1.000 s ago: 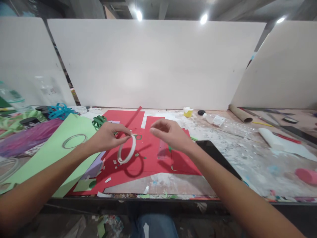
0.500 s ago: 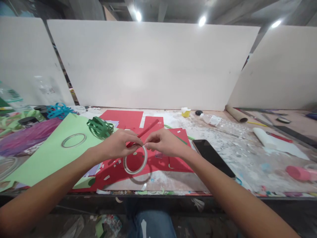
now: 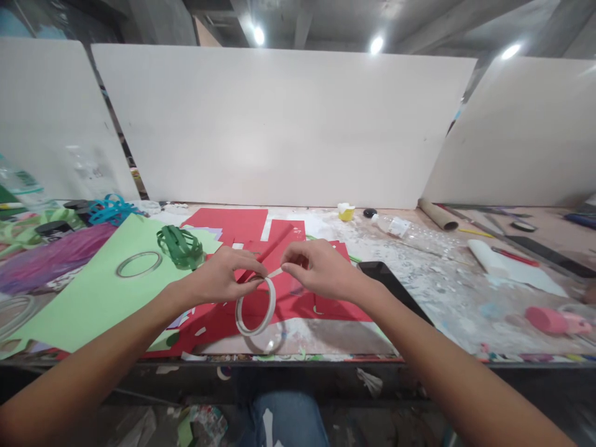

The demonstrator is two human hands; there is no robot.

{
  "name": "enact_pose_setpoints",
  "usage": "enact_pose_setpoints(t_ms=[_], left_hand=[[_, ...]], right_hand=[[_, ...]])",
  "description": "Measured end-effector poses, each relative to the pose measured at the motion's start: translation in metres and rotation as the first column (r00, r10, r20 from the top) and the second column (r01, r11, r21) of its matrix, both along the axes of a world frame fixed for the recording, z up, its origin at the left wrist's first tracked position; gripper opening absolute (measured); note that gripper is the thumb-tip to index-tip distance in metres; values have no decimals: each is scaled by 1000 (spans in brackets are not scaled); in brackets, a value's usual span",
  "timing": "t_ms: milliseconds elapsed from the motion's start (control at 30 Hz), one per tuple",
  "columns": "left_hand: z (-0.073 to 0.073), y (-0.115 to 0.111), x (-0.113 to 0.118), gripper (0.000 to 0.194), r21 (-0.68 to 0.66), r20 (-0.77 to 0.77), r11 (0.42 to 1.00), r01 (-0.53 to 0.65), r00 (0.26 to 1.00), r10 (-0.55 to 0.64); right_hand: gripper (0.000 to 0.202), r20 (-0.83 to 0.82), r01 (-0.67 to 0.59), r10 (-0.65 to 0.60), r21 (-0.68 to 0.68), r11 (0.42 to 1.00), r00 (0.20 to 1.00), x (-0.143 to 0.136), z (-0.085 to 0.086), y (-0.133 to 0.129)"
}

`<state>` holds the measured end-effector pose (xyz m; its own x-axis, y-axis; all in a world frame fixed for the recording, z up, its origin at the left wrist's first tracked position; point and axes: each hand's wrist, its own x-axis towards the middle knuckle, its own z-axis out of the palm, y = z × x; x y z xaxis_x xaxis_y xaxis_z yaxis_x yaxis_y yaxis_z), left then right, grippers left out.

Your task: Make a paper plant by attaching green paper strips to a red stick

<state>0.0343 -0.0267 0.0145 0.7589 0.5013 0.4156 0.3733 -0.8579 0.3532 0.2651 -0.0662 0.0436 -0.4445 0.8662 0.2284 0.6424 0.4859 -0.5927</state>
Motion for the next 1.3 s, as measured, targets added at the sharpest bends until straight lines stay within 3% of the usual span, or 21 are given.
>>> enact_pose_setpoints(t_ms=[267, 367, 467, 567, 700, 800, 933, 1033, 1167, 1300], left_hand=[[-3, 0, -4, 16, -85, 2, 995, -47, 999, 47], [-3, 3, -5, 15, -118, 13, 992, -51, 999, 53], [-3, 5, -6, 16, -184, -12, 981, -60, 998, 59], [-1, 4, -6, 18, -197, -78, 978, -66, 996, 52], [1, -2, -5, 18, -120, -133, 992, -25, 991, 9], [3, -6, -2, 20, -91, -159, 996, 11, 987, -25], [5, -9, 1, 21, -90, -176, 996, 21, 984, -37], [6, -11, 2, 22, -88, -180, 996, 19, 983, -35], [5, -13, 2, 25, -96, -188, 995, 9, 982, -27], [5, -14, 4, 23, -72, -174, 997, -28, 985, 15]], right_hand=[[12, 10, -13, 14, -32, 999, 1000, 7, -3, 6], [17, -153, -30, 19, -69, 997, 988, 14, 3, 7], [23, -345, 19, -18, -1, 1000, 938, 13, 10, 1], [31, -203, 8, 0, 38, 999, 979, 1, 8, -6], [34, -3, -44, 44, -153, 987, 999, -15, -9, -3], [26, -22, -138, 139, -320, 937, 990, -14, -19, 8], [24, -41, -200, 200, -395, 897, 979, -4, -22, 17], [19, -10, -201, 211, -341, 918, 978, -2, -21, 14], [16, 94, -128, 137, -98, 987, 986, -12, -21, 1], [15, 181, -82, 64, 93, 992, 981, -19, -26, -6]])
